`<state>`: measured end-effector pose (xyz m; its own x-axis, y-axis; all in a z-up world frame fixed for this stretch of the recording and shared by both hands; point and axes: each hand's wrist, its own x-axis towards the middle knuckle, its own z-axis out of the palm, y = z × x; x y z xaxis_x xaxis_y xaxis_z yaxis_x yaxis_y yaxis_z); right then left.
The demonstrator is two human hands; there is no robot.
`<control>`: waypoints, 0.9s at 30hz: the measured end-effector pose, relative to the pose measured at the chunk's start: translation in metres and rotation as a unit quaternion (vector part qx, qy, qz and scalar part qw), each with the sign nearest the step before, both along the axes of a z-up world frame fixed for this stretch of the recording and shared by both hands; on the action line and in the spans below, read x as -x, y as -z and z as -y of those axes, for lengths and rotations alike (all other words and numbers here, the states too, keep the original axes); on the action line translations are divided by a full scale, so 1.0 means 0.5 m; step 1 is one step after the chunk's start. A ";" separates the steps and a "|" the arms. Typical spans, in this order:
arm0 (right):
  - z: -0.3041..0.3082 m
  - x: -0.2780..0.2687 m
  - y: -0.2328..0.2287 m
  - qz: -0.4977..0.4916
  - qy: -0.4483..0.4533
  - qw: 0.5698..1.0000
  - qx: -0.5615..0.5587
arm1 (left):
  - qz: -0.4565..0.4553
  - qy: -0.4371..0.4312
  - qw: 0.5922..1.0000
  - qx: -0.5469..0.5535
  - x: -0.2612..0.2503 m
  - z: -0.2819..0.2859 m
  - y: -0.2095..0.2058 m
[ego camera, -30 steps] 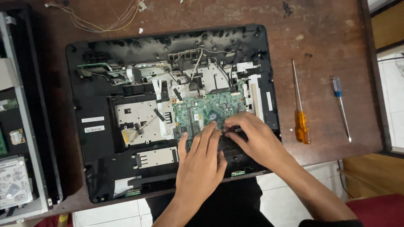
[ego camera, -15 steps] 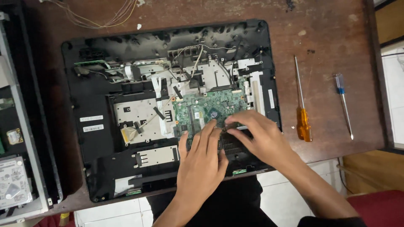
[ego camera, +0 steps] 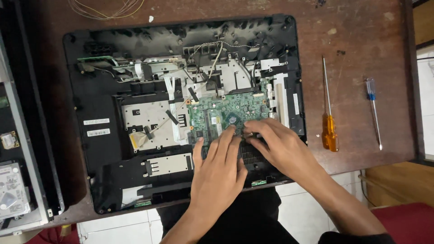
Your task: Repairing a computer by connecting internal cables and components to the motherboard
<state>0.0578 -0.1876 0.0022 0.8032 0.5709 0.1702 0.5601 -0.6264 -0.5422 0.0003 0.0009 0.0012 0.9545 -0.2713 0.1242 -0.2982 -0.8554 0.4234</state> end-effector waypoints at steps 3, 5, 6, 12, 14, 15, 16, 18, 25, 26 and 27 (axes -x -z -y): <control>0.006 -0.002 0.014 -0.008 0.008 1.000 -0.012 | 0.013 0.002 1.000 -0.008 -0.001 -0.001 -0.002; 0.015 -0.005 0.031 0.007 -0.001 0.999 -0.041 | 0.027 0.005 0.999 -0.026 -0.001 -0.002 -0.002; 0.016 -0.005 0.033 0.007 -0.001 0.999 -0.041 | 0.027 0.005 0.999 -0.026 -0.001 -0.001 -0.002; 0.012 -0.008 0.030 -0.003 -0.001 0.999 -0.049 | 0.029 0.000 0.999 -0.026 -0.001 -0.001 -0.001; 0.011 -0.010 0.028 -0.001 -0.009 0.999 -0.051 | 0.038 0.005 0.998 -0.040 -0.002 -0.001 -0.003; 0.010 -0.012 0.025 -0.002 -0.008 0.999 -0.050 | 0.038 0.006 0.999 -0.038 -0.002 0.000 -0.003; 0.009 -0.014 0.021 -0.024 -0.009 0.998 -0.053 | 0.035 0.007 0.999 -0.034 -0.002 0.000 -0.002; 0.012 -0.017 0.023 -0.046 -0.010 0.997 -0.056 | 0.032 0.008 0.999 -0.028 -0.002 0.002 0.001; 0.021 -0.020 0.061 0.011 -0.012 0.998 -0.069 | 0.023 0.024 0.999 -0.040 -0.002 -0.003 0.004; 0.022 -0.017 0.062 0.007 -0.006 0.997 -0.073 | 0.022 0.028 0.998 -0.045 -0.002 -0.003 0.006; 0.019 -0.014 0.057 0.006 -0.005 0.997 -0.073 | 0.021 0.029 0.998 -0.045 0.000 -0.002 0.006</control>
<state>0.0650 -0.1972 -0.0262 0.7950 0.5471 0.2618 0.5730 -0.5358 -0.6202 0.0004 0.0021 -0.0019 0.9314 -0.3374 0.1369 -0.3640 -0.8703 0.3317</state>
